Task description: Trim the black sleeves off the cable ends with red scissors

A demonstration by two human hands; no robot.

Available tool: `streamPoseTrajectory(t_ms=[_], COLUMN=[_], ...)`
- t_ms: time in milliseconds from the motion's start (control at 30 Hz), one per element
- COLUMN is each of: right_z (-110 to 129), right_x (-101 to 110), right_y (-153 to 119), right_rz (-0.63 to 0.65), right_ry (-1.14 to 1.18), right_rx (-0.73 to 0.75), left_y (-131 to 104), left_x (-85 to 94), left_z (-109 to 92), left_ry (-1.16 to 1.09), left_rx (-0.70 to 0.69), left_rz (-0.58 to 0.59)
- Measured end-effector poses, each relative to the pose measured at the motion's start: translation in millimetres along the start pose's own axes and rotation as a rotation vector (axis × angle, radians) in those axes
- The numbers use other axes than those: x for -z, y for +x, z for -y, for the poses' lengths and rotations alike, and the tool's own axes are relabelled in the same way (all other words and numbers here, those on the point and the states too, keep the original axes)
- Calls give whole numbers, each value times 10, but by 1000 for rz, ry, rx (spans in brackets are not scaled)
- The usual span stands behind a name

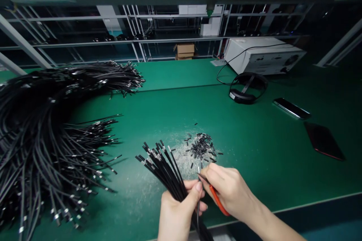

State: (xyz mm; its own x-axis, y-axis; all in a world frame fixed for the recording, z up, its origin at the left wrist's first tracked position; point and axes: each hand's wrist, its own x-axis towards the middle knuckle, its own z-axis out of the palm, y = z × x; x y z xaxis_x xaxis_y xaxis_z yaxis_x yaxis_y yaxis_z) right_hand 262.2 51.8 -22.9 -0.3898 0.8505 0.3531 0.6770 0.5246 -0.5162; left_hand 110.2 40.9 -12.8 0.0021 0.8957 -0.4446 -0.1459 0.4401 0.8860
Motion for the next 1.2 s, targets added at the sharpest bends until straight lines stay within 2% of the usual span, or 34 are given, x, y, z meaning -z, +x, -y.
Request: streamPoseTrajectory(t_ms=[133, 233, 300, 600, 933, 1067, 1133, 1200], right_z=[-5, 10, 15, -23, -39, -101, -113, -85], right_x=[92, 117, 98, 55, 65, 92, 105, 101], right_y=[-49, -103, -129, -140, -156, -146, -104, -35], right_rz=[59, 163, 185, 134, 133, 139, 129, 99], right_ry=[-86, -203, -279, -408, -413, -352, -205, 60], right_rx=[-120, -118, -94, 7, 23, 1, -98, -267], left_y=[-63, -82, -84, -79, -91, -55, -28, -8], left_x=[-15, -36, -48, -56, -68, -25, -3, 2], left_z=[-33, -54, -53, -17, -20, -2, 14, 26], left_ry=[-26, -56, -59, 3, -3, 26, 48, 57], left_rx=[-10, -21, -22, -35, -36, -10, -8, -29], left_rz=[-103, -112, -107, -108, -123, -71, -47, -47])
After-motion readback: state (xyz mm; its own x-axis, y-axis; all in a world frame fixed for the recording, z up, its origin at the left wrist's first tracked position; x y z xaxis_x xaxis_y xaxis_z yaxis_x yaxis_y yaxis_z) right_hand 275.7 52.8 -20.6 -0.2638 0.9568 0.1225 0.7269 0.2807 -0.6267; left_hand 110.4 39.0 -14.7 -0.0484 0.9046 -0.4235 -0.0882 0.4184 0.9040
